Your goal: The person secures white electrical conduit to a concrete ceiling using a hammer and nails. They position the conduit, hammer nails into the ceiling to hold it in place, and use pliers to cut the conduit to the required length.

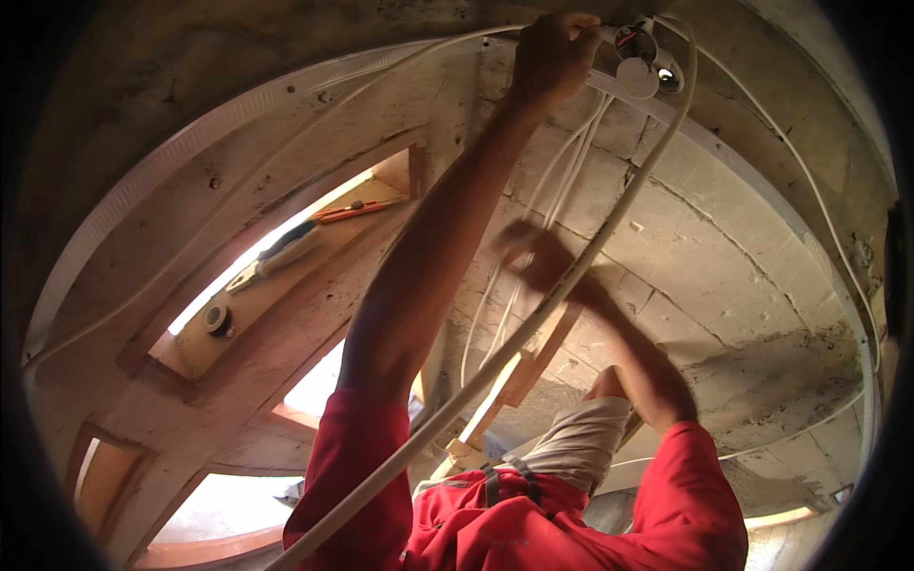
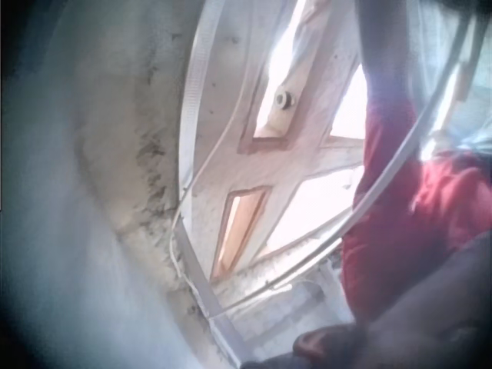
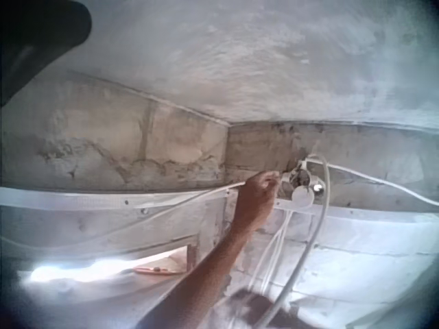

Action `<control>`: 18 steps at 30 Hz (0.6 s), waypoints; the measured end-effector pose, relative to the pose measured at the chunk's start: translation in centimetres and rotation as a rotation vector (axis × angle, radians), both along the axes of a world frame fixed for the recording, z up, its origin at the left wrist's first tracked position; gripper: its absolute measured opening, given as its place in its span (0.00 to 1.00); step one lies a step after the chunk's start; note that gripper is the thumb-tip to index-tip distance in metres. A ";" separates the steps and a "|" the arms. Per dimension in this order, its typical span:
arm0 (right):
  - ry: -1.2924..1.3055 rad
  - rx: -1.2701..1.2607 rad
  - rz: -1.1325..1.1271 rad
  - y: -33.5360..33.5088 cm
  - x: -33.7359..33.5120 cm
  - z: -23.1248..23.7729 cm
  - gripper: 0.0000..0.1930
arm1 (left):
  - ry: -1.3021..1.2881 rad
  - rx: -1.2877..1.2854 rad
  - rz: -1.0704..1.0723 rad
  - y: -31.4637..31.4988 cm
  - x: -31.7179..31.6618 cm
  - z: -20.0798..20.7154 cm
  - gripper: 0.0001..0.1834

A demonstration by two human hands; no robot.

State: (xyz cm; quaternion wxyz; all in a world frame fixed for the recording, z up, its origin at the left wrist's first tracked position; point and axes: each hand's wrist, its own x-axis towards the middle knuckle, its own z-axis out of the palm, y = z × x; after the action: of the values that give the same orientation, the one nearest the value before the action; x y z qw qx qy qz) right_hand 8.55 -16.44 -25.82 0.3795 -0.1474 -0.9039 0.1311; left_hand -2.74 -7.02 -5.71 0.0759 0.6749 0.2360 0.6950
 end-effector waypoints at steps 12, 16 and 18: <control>0.072 0.571 -0.588 9.8 12.9 26.8 0.14 | 0.018 0.078 0.065 3.3 5.9 0.4 0.15; -0.209 0.951 -0.675 12.6 14.5 28.8 0.14 | 0.058 0.293 0.255 4.6 5.7 0.3 0.13; -0.112 0.684 -0.654 11.3 12.7 28.4 0.13 | 0.132 0.190 0.211 4.5 4.4 -0.1 0.13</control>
State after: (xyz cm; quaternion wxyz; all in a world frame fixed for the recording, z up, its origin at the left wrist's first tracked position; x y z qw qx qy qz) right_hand 21.27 -5.11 2.59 0.3785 -0.2977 -0.8203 -0.3087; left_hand 1.70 -2.52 -5.84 -0.0776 0.6948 0.2432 0.6724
